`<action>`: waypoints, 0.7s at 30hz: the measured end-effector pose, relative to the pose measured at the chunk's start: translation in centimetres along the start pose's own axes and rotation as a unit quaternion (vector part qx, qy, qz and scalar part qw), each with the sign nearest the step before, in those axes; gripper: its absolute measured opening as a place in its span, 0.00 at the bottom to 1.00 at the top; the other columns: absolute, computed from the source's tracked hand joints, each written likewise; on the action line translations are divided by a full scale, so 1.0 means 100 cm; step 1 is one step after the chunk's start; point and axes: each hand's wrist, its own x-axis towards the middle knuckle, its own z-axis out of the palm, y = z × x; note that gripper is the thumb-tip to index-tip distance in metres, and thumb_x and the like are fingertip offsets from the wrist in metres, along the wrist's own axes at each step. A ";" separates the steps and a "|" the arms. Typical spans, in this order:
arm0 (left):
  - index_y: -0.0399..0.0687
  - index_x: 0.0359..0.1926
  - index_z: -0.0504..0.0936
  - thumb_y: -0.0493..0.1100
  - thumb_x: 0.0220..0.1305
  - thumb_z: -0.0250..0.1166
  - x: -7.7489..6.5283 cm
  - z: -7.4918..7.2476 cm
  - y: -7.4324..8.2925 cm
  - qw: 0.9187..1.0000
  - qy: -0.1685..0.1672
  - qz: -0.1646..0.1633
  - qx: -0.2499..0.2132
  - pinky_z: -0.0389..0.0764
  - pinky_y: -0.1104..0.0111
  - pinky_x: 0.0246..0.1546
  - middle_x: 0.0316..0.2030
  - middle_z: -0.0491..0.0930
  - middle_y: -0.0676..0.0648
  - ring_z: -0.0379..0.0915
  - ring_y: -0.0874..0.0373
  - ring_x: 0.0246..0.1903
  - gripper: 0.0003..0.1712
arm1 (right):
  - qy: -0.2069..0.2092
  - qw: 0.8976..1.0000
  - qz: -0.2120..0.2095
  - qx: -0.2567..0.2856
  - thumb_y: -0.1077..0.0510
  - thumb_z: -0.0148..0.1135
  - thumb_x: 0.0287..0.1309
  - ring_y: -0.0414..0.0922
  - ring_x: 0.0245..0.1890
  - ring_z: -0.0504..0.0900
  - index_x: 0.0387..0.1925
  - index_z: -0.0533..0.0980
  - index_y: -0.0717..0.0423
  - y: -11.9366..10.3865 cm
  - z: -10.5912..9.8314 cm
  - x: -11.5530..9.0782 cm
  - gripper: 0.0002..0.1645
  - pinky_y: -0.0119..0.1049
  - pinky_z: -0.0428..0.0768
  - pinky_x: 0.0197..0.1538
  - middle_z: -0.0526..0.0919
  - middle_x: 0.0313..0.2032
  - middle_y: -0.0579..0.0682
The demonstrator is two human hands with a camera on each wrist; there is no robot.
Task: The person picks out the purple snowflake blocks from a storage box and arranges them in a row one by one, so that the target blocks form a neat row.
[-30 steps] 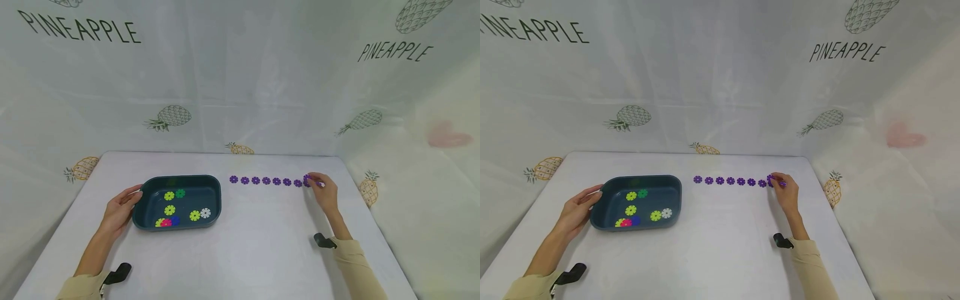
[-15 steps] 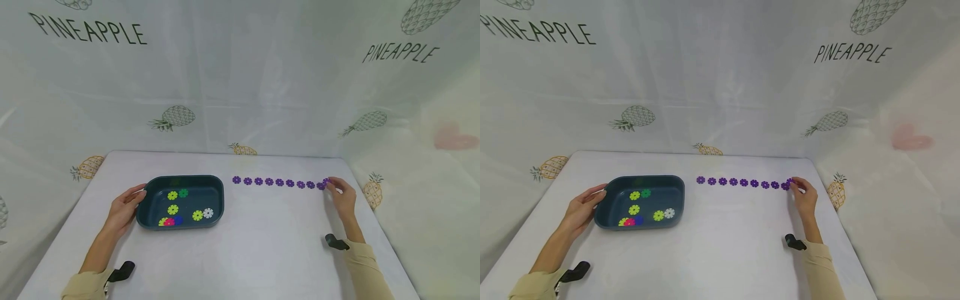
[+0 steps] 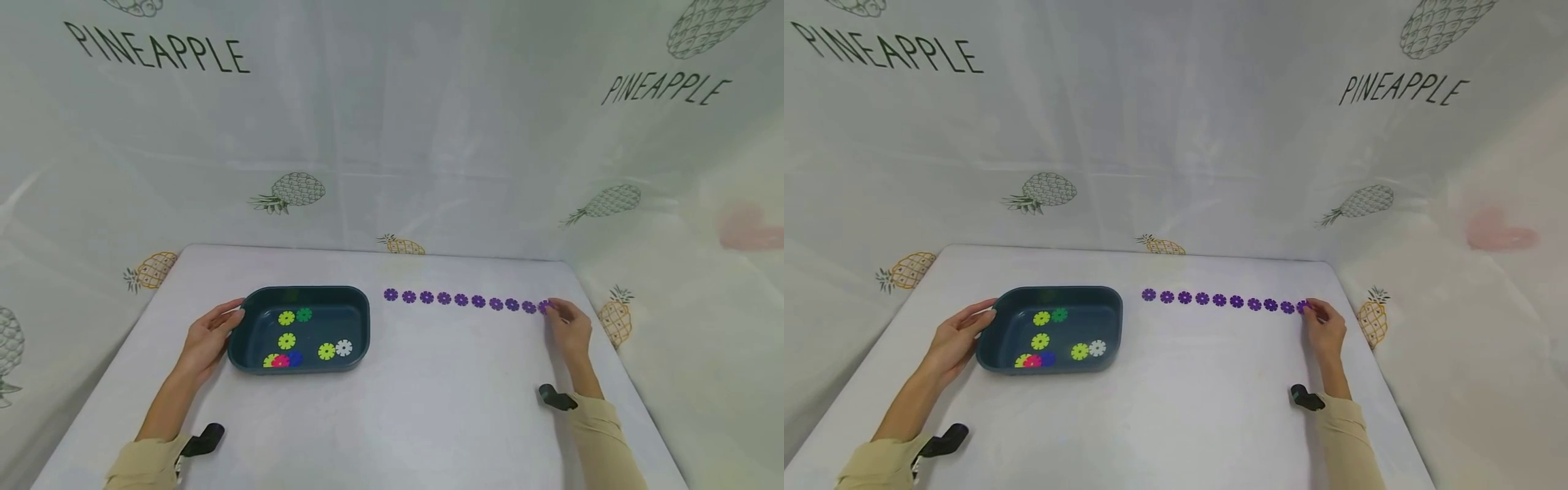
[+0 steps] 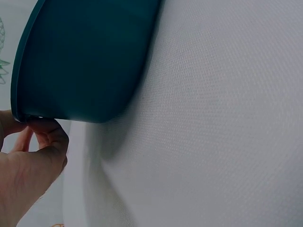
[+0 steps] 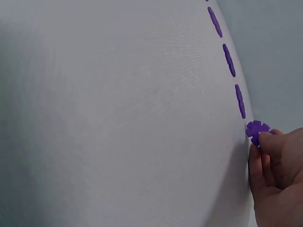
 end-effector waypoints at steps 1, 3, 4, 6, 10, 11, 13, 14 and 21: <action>0.49 0.75 0.68 0.58 0.73 0.63 0.000 0.000 0.000 1.000 0.000 0.000 -0.001 0.78 0.81 0.46 0.52 0.74 0.63 0.70 0.69 0.51 0.36 | -0.002 1.000 0.001 -0.004 0.57 0.60 0.74 0.27 0.42 0.74 0.59 0.80 0.61 0.000 0.000 0.000 0.18 0.23 0.73 0.50 0.83 0.54 0.60; 0.49 0.74 0.69 0.58 0.73 0.63 0.000 0.000 0.000 1.000 0.000 0.000 -0.005 0.78 0.81 0.45 0.51 0.74 0.64 0.71 0.70 0.51 0.35 | -0.005 1.000 0.003 -0.013 0.57 0.59 0.74 0.33 0.45 0.77 0.59 0.80 0.61 0.001 -0.001 0.001 0.18 0.26 0.73 0.52 0.83 0.55 0.61; 0.49 0.74 0.68 0.57 0.73 0.63 0.001 0.001 0.000 1.000 -0.001 -0.001 -0.006 0.78 0.81 0.45 0.51 0.74 0.63 0.71 0.70 0.51 0.36 | -0.007 1.000 0.004 -0.018 0.57 0.59 0.75 0.37 0.47 0.78 0.60 0.80 0.61 0.001 -0.001 0.002 0.19 0.27 0.74 0.52 0.83 0.56 0.61; 0.48 0.75 0.67 0.57 0.73 0.63 0.001 0.001 0.000 1.000 -0.004 -0.004 -0.005 0.78 0.81 0.45 0.52 0.74 0.63 0.70 0.70 0.51 0.37 | -0.014 0.999 0.006 -0.030 0.57 0.58 0.75 0.47 0.52 0.79 0.60 0.79 0.62 0.002 -0.002 0.002 0.19 0.32 0.74 0.54 0.82 0.57 0.63; 0.47 0.76 0.65 0.58 0.73 0.63 0.002 0.003 0.000 1.000 -0.008 -0.009 -0.003 0.77 0.81 0.46 0.55 0.74 0.59 0.69 0.69 0.53 0.39 | -0.024 0.998 -0.016 -0.057 0.59 0.57 0.75 0.59 0.55 0.78 0.58 0.79 0.66 0.005 -0.003 0.002 0.18 0.40 0.73 0.52 0.80 0.56 0.68; 0.47 0.76 0.65 0.58 0.73 0.63 0.003 0.004 0.000 1.000 -0.008 -0.010 -0.005 0.77 0.82 0.46 0.55 0.74 0.59 0.70 0.69 0.53 0.39 | -0.025 0.997 -0.027 -0.062 0.61 0.57 0.75 0.61 0.54 0.78 0.57 0.79 0.68 0.005 -0.004 0.002 0.17 0.43 0.73 0.52 0.80 0.55 0.69; 0.47 0.76 0.65 0.58 0.73 0.63 0.003 0.005 0.000 1.000 -0.009 -0.009 -0.006 0.77 0.81 0.46 0.56 0.73 0.59 0.70 0.70 0.52 0.38 | -0.022 0.996 -0.047 -0.069 0.62 0.56 0.75 0.62 0.52 0.78 0.56 0.79 0.69 0.006 -0.005 0.002 0.17 0.46 0.73 0.52 0.79 0.53 0.70; 0.47 0.76 0.66 0.58 0.73 0.63 0.004 0.005 0.000 1.000 -0.011 -0.009 -0.007 0.77 0.81 0.46 0.55 0.74 0.59 0.70 0.70 0.52 0.38 | -0.019 0.996 -0.054 -0.071 0.61 0.55 0.76 0.63 0.52 0.78 0.56 0.78 0.70 0.006 -0.006 0.002 0.17 0.49 0.73 0.52 0.79 0.52 0.70; 0.53 0.72 0.72 0.60 0.71 0.64 0.005 0.000 0.001 0.998 -0.013 -0.031 -0.050 0.77 0.79 0.41 0.45 0.79 0.66 0.73 0.69 0.46 0.34 | -0.045 0.994 -0.060 -0.075 0.54 0.49 0.79 0.63 0.56 0.78 0.63 0.73 0.69 0.005 -0.021 0.002 0.24 0.38 0.76 0.54 0.79 0.55 0.70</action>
